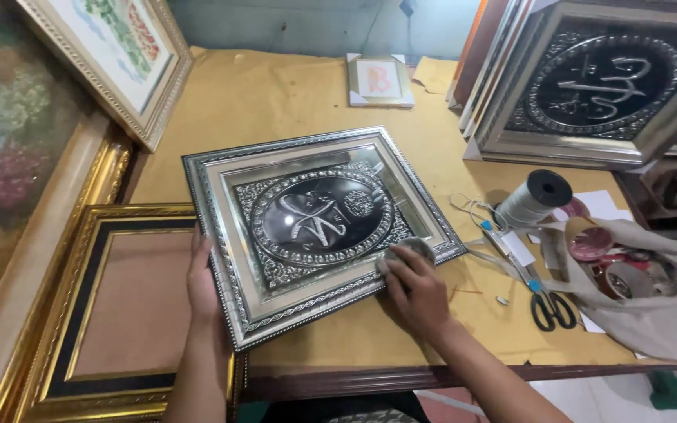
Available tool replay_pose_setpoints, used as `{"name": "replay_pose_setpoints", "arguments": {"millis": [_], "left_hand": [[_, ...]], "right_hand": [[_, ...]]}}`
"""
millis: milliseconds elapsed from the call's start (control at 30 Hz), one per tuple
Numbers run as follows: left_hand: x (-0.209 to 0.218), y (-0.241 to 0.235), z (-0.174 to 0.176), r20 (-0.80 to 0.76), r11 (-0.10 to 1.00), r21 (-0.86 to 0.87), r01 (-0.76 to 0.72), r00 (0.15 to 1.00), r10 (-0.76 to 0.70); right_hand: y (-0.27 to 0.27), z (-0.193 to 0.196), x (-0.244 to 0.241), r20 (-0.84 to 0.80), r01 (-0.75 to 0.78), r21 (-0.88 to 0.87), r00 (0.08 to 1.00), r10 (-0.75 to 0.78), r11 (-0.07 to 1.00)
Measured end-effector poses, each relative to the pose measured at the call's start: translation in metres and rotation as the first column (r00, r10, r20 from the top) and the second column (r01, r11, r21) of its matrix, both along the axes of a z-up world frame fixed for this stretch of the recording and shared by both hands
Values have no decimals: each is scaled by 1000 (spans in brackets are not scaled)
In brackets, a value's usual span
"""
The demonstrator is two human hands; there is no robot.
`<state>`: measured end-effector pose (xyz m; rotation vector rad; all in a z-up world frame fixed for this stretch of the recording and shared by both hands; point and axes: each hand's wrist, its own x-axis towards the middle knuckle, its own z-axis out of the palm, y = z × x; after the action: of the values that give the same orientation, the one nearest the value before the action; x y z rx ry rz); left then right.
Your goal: Cleaning the glass of framed artwork and applying protective tape to the frame edges.
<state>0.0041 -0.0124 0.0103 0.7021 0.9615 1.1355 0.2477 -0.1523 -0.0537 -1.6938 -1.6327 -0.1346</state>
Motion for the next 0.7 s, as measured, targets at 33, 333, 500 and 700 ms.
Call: {"name": "replay_pose_setpoints", "arguments": {"millis": [33, 333, 500, 700], "left_hand": [[0, 1, -2, 28, 999, -21, -39, 999, 39], [-18, 29, -54, -334, 998, 59, 30, 943, -9], [-1, 13, -11, -82, 999, -21, -35, 996, 33], [-3, 9, -8, -280, 1000, 16, -27, 959, 30]], "right_hand": [[-2, -3, 13, 34, 87, -25, 996, -86, 996], [-5, -2, 55, 63, 251, -554, 963, -261, 794], [24, 9, 65, 31, 225, -690, 959, -282, 688], [88, 24, 79, 31, 156, -752, 979, -202, 641]]}}
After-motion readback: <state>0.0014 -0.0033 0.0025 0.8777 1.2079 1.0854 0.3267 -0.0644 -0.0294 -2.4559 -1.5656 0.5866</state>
